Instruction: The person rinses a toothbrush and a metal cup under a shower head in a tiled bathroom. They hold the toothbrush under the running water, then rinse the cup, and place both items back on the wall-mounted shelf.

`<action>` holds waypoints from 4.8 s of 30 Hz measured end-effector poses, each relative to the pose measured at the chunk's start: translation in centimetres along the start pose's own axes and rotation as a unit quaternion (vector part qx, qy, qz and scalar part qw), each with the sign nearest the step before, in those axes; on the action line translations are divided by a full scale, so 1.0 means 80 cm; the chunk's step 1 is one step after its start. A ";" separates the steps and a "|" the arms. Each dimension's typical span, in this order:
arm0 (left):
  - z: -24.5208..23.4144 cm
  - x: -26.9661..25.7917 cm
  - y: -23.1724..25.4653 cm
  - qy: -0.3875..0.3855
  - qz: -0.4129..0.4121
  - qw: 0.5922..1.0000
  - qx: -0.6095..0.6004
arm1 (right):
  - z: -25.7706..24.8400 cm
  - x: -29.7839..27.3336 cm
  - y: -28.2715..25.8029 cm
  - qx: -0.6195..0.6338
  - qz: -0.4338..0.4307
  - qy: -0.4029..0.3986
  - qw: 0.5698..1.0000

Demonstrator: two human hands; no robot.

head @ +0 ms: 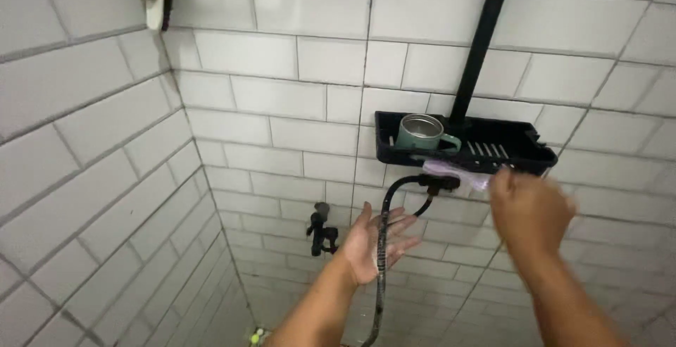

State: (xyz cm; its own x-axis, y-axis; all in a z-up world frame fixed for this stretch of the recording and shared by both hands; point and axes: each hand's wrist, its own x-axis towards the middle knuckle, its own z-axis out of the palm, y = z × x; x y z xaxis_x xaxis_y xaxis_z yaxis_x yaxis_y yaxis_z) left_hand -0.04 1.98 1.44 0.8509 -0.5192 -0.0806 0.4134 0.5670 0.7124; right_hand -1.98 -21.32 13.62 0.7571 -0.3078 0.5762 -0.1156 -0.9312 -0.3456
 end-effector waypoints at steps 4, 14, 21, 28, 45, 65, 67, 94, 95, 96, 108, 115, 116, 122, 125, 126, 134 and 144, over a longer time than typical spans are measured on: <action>-0.015 0.014 0.025 -0.022 -0.015 0.999 -0.034 | -0.041 0.054 -0.040 -0.093 0.014 -0.013 0.995; -0.026 0.001 0.046 -0.031 -0.078 0.994 -0.074 | -0.039 0.094 -0.155 -0.384 -0.172 -0.054 0.905; -0.032 -0.002 0.057 -0.030 -0.095 0.995 -0.003 | -0.049 0.113 -0.188 -0.401 -0.162 -0.090 0.897; -0.054 0.006 0.047 -0.066 -0.081 0.995 -0.001 | -0.067 0.034 -0.106 -0.235 0.107 -0.124 0.958; -0.062 0.037 0.032 -0.021 -0.073 0.996 -0.054 | 0.207 -0.065 -0.020 -0.083 -0.117 -0.035 0.989; -0.048 0.055 0.023 -0.011 -0.055 0.996 -0.071 | 0.214 -0.023 0.015 -0.125 -0.232 -0.020 0.964; -0.048 0.058 0.031 -0.021 -0.037 0.995 -0.088 | 0.212 -0.013 0.007 -0.056 -0.237 -0.014 0.970; -0.036 0.097 0.044 0.043 -0.029 0.998 -0.020 | 0.165 -0.020 -0.015 -0.086 -0.139 -0.096 0.982; -0.037 0.100 0.041 0.044 -0.021 0.999 -0.006 | 0.158 -0.017 -0.017 -0.087 -0.067 -0.112 0.988; -0.037 0.102 0.037 0.045 -0.015 0.999 0.009 | 0.149 -0.017 -0.019 -0.088 0.007 -0.128 0.988; -0.036 0.121 0.027 0.151 -0.031 0.986 -0.064 | 0.150 -0.063 -0.034 -0.104 -0.092 -0.106 0.985; -0.038 0.120 0.029 0.138 -0.037 0.987 -0.076 | 0.153 -0.066 -0.032 -0.045 -0.094 0.028 0.994; -0.047 0.126 0.023 0.118 -0.028 0.988 -0.091 | 0.142 -0.066 -0.042 -0.061 -0.049 -0.078 0.994; -0.029 0.105 0.033 0.120 -0.025 0.990 -0.076 | 0.144 -0.066 -0.033 -0.064 -0.018 -0.097 0.993; -0.048 0.119 0.026 0.119 -0.034 0.987 -0.107 | 0.132 -0.067 -0.041 -0.089 -0.067 -0.093 0.989; -0.060 0.127 0.020 0.119 -0.035 0.985 -0.116 | 0.123 -0.065 -0.045 -0.094 -0.043 -0.146 0.984; -0.043 0.103 0.029 0.086 -0.015 0.994 -0.065 | 0.133 -0.055 -0.034 -0.079 -0.019 -0.108 0.991; -0.009 0.069 0.040 0.122 -0.008 0.992 -0.044 | 0.182 -0.028 -0.009 0.096 0.154 -0.229 0.956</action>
State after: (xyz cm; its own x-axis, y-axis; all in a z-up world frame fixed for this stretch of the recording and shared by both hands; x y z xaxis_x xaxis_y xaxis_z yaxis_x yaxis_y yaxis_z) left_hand 6.17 1.38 2.77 0.8926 -0.3648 -0.2649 0.4451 0.6197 0.6463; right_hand 5.74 -17.12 1.83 0.9133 -0.4036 0.0552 -0.2924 -0.7439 -0.6010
